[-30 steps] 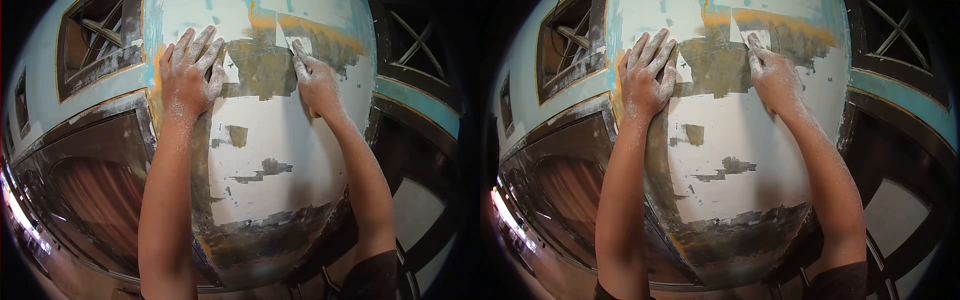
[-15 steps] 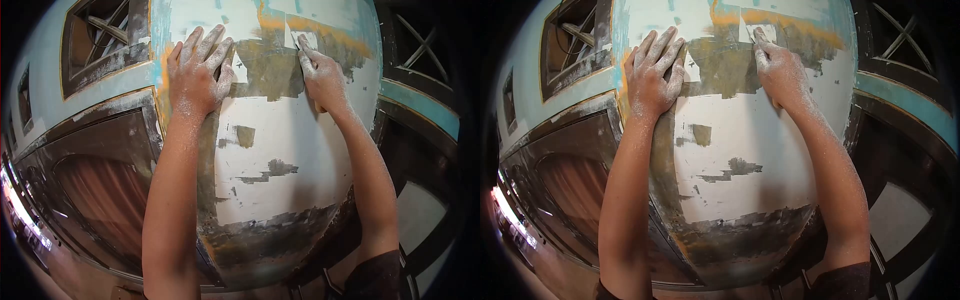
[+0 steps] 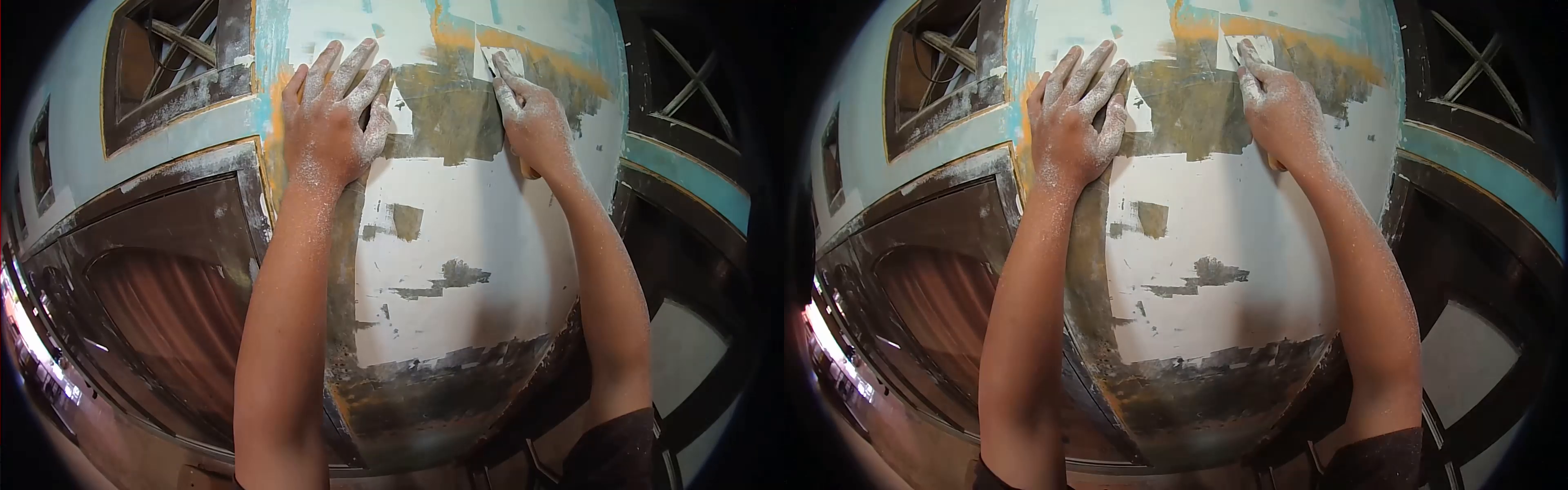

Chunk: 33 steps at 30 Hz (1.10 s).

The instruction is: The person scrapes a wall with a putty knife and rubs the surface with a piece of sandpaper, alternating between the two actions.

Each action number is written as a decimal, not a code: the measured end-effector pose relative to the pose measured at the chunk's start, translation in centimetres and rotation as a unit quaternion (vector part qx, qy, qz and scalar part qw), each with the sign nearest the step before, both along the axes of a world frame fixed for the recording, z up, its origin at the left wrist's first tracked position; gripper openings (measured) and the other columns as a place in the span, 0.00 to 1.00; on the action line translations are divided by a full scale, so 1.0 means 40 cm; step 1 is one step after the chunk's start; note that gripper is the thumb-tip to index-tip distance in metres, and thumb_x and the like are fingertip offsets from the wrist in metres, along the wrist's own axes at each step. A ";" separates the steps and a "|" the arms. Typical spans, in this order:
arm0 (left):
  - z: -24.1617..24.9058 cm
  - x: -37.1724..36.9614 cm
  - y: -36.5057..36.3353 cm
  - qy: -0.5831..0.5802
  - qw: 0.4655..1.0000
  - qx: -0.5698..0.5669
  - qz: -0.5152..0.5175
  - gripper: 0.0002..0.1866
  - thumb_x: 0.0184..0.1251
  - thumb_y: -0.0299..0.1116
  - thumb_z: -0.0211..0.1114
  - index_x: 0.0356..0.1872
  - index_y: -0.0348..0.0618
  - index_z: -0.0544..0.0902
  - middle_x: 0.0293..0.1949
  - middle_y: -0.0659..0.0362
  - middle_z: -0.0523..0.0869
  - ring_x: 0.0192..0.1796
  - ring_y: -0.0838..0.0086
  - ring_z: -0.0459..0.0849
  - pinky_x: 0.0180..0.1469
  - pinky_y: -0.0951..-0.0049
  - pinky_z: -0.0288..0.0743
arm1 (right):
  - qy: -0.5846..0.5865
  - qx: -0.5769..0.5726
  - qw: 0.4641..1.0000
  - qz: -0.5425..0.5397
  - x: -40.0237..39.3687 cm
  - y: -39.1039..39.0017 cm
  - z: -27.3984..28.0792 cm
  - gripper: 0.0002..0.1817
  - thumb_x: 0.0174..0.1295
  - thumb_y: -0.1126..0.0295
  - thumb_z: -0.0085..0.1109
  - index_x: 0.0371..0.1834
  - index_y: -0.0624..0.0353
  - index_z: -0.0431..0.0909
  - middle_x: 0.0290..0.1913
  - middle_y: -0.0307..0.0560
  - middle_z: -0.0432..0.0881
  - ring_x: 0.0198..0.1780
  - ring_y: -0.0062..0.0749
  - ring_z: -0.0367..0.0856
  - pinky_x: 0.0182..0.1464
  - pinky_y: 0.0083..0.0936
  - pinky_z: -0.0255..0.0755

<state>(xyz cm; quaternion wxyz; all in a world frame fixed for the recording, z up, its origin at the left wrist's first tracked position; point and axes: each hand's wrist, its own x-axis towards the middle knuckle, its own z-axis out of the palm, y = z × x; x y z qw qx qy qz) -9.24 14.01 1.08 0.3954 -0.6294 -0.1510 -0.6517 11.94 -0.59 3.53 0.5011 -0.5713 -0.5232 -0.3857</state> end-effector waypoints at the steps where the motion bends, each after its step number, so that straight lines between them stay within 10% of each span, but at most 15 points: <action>1: -0.001 -0.001 0.001 0.002 1.000 -0.001 0.003 0.22 0.72 0.41 0.63 0.66 0.64 0.85 0.75 0.71 0.77 0.78 0.65 0.69 0.80 0.55 0.54 | 0.007 -0.003 1.000 0.004 0.002 -0.001 -0.004 0.20 0.77 0.60 0.52 0.61 0.58 0.85 0.41 0.65 0.89 0.43 0.60 0.88 0.53 0.45 0.79; 33: 0.000 -0.005 0.000 0.004 1.000 -0.008 0.003 0.23 0.72 0.41 0.63 0.67 0.65 0.85 0.75 0.71 0.77 0.79 0.64 0.68 0.81 0.53 0.53 | 0.001 -0.033 0.999 -0.008 0.014 -0.020 0.010 0.22 0.77 0.59 0.51 0.67 0.53 0.81 0.46 0.64 0.88 0.46 0.63 0.86 0.53 0.47 0.78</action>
